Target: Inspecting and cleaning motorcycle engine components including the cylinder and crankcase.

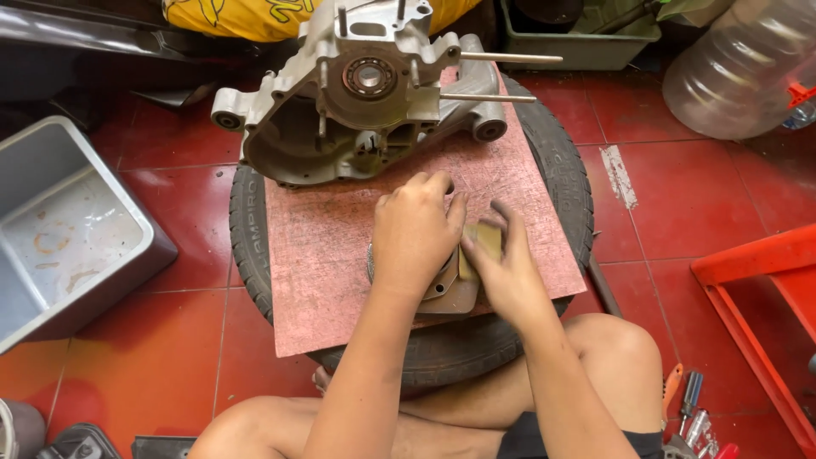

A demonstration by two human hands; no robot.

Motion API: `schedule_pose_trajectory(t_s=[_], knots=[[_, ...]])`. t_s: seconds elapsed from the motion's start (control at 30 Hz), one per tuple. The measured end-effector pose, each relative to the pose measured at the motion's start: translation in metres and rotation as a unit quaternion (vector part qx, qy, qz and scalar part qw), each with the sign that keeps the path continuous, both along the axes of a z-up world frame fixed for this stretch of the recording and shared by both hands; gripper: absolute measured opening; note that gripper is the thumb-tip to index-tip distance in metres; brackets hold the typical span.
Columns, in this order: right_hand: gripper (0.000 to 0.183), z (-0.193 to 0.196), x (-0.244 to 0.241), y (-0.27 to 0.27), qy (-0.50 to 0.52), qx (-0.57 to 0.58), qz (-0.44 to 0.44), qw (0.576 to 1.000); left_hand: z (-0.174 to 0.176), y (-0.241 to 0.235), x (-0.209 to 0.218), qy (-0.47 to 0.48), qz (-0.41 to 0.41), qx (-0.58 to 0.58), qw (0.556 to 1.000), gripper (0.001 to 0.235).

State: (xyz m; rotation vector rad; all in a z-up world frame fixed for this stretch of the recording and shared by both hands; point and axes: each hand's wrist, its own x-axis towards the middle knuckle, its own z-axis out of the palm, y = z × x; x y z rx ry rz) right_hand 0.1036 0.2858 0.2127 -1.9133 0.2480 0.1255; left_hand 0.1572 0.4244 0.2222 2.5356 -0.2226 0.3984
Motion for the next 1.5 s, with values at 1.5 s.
schedule_pose_trajectory(t_s=[1.5], knots=[[0.078, -0.001, -0.008, -0.002, 0.031, 0.002, 0.012, 0.999, -0.002, -0.001, 0.0, 0.115, 0.009, -0.019, 0.993, 0.016]])
